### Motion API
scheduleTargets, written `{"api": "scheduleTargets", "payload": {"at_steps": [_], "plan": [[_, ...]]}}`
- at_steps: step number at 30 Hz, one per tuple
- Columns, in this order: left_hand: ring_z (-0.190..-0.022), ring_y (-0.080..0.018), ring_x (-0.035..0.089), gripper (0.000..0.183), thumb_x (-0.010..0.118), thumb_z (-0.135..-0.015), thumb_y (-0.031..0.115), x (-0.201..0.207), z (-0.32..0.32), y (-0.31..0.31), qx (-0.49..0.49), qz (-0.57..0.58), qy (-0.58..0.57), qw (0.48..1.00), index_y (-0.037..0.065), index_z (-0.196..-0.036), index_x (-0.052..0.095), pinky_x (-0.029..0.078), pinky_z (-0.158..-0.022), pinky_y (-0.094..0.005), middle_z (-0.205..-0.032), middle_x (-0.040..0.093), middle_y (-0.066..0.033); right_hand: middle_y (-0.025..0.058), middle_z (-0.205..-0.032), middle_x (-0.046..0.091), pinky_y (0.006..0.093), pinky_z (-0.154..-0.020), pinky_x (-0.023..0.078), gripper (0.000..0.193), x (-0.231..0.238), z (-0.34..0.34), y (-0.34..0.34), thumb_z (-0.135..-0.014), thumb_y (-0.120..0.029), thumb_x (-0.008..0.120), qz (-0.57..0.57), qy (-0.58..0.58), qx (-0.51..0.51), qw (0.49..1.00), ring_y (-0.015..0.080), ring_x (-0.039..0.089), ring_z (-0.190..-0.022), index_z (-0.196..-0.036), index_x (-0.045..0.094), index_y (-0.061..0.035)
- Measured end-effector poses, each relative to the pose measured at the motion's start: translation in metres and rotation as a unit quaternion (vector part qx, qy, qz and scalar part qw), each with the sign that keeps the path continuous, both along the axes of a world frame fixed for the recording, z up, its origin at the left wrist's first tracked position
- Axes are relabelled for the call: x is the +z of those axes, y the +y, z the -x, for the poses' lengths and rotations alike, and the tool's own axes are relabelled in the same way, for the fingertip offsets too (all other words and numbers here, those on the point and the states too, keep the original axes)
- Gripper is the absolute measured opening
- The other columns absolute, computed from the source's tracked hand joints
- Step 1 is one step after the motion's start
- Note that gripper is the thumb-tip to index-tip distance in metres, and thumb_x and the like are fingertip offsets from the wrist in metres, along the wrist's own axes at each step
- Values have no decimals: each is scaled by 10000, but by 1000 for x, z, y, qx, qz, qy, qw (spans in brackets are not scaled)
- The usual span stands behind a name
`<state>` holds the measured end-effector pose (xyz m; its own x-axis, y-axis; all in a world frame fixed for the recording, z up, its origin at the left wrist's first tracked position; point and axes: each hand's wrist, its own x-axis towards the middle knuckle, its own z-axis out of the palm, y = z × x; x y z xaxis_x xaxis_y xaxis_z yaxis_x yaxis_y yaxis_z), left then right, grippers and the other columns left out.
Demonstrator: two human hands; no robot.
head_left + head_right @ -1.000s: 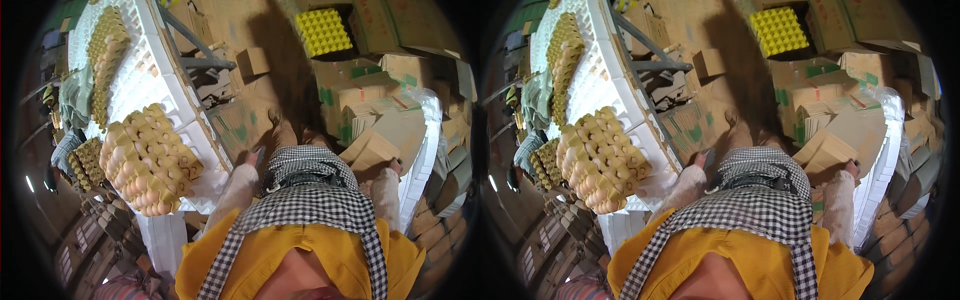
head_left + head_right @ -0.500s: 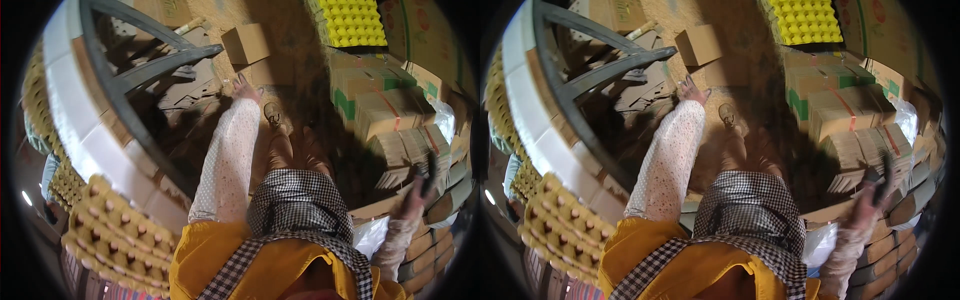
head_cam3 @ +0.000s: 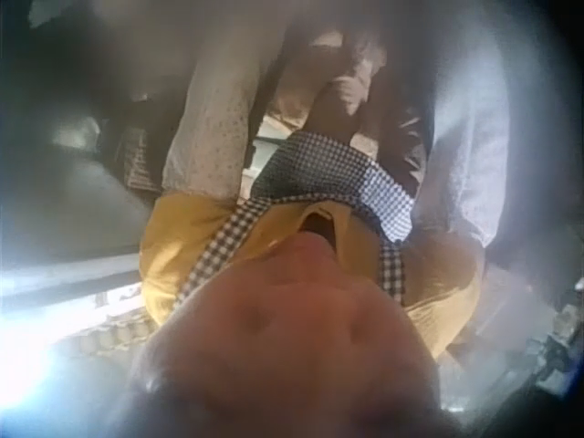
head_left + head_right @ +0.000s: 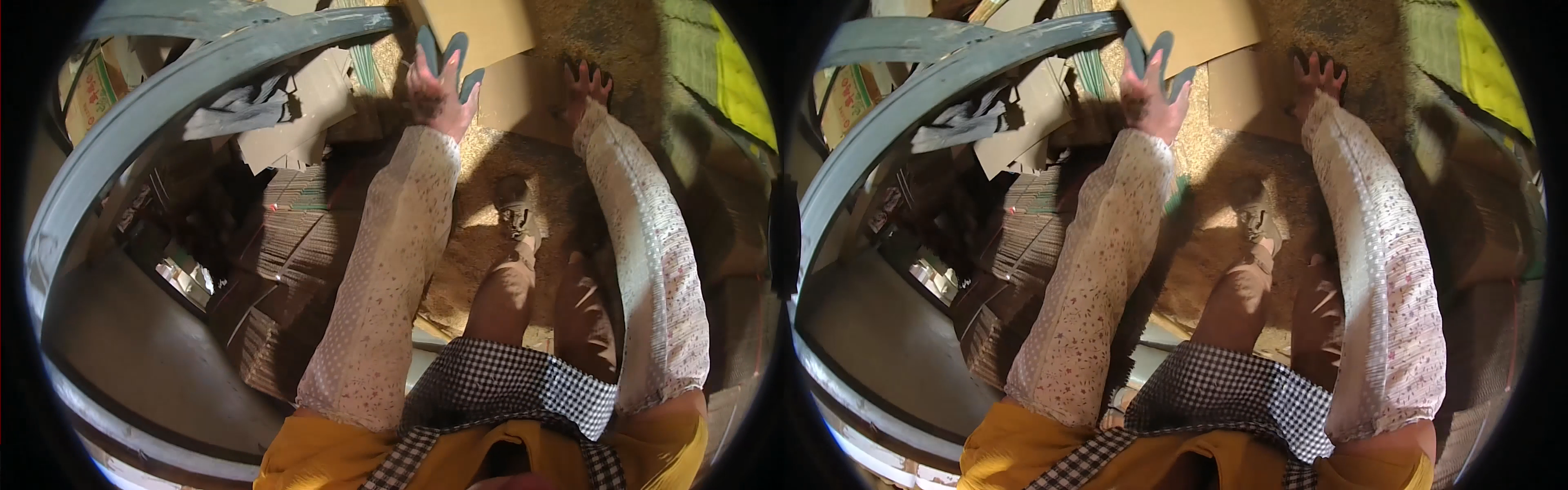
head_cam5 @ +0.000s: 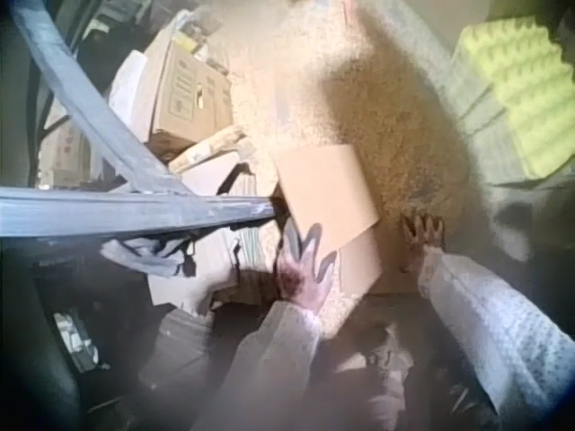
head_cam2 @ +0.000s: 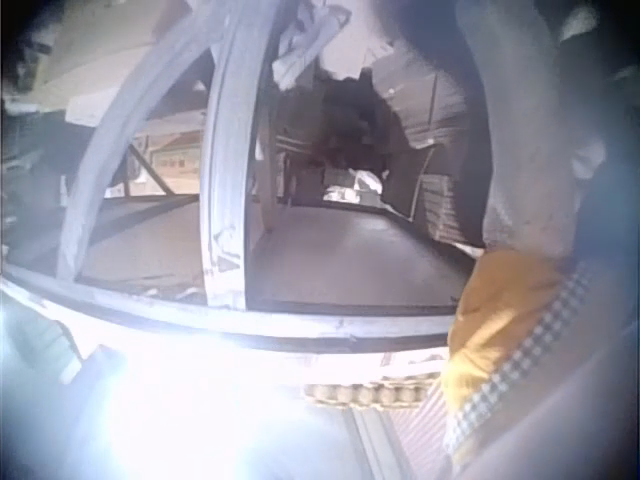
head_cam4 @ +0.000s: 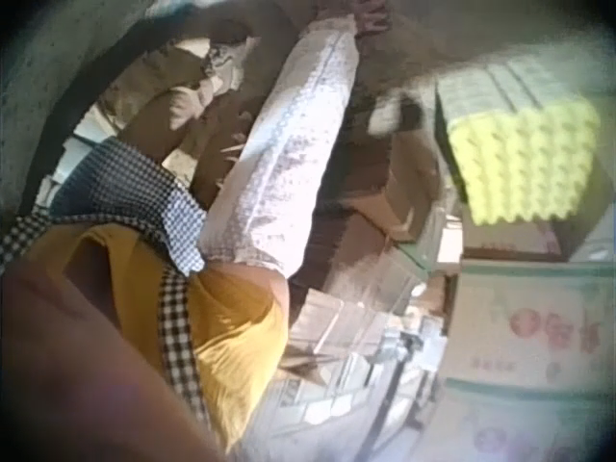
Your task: The person handles cardboard pieces, positions an egg carton on a table, and transfers eggs from white grid trays into the egg cartons by hand.
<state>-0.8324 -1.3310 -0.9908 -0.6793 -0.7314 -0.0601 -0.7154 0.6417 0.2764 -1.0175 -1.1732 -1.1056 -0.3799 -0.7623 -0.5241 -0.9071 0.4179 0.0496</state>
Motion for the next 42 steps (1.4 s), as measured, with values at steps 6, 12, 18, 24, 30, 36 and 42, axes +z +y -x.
{"api": "scheduleTargets", "payload": {"at_steps": [6, 12, 18, 24, 30, 36, 42], "plan": [[-1072, -342, 546, 631, 798, -641, 155, 48, -25, 4, 41, 56, 173, 982, 134, -1212, 532, 499, -869, -378, -1223, 542, -125, 109, -1002, 520, 423, -733, 442, 559, -58, -44, 114, -823, -343, 562, -89, -88, -62, 990, 272, 520, -895, -1301, 399, -104], [-1037, -275, 568, 401, 608, -822, 65, 141, -69, 29, 339, -189, 347, 854, -1, -1205, 509, 472, -860, -327, -1187, 561, -162, 109, -793, 633, 308, -659, 466, 289, 138, -43, 95, -836, -163, 609, 197, -305, -691, 625, 199, 598, -771, -1060, 571, 16], [-1094, -213, 501, 319, 488, -887, 26, 319, 24, 91, 417, -348, 544, 639, -12, -1203, 466, 396, -961, -343, -1194, 521, -97, 56, -881, 617, 287, -605, 509, 194, 281, 14, 135, -804, -30, 587, 349, -543, -672, 362, 160, 604, -704, -997, 567, -18], [-1023, -206, 533, 282, 513, -844, -13, 435, 1, 123, 367, -293, 539, 699, -14, -1126, 494, 429, -926, -339, -1116, 542, -97, 67, -1007, 608, 257, -748, 476, 375, 497, 15, 129, -817, -71, 565, 440, -578, -571, 383, 134, 581, -869, -1181, 506, -3], [-1012, -187, 537, 304, 567, -828, -15, 542, 5, 143, 272, -325, 537, 729, -17, -1123, 494, 427, -922, -308, -1099, 548, -97, 146, -1110, 583, 301, -820, 449, 359, 632, 22, 215, -800, -87, 567, 567, -282, -196, 749, 218, 568, -963, -1144, 520, 4], [-1014, -194, 531, 323, 625, -813, 55, 583, -14, 167, 94, -216, 459, 856, -17, -1104, 505, 416, -920, -324, -1099, 546, -98, 62, -867, 612, 273, -724, 457, 227, 661, -12, 309, -859, -116, 568, 473, -415, -530, 569, 163, 580, -812, -1050, 599, 1], [-982, -192, 551, 295, 616, -805, 39, 621, 7, 203, 90, -322, 496, 801, -9, -1083, 529, 441, -882, -308, -1059, 568, -87, 91, -1054, 590, 291, -863, 425, 272, 709, -37, 350, -885, -137, 536, 574, -136, -357, 725, 176, 551, -933, -1055, 572, 72]]}}
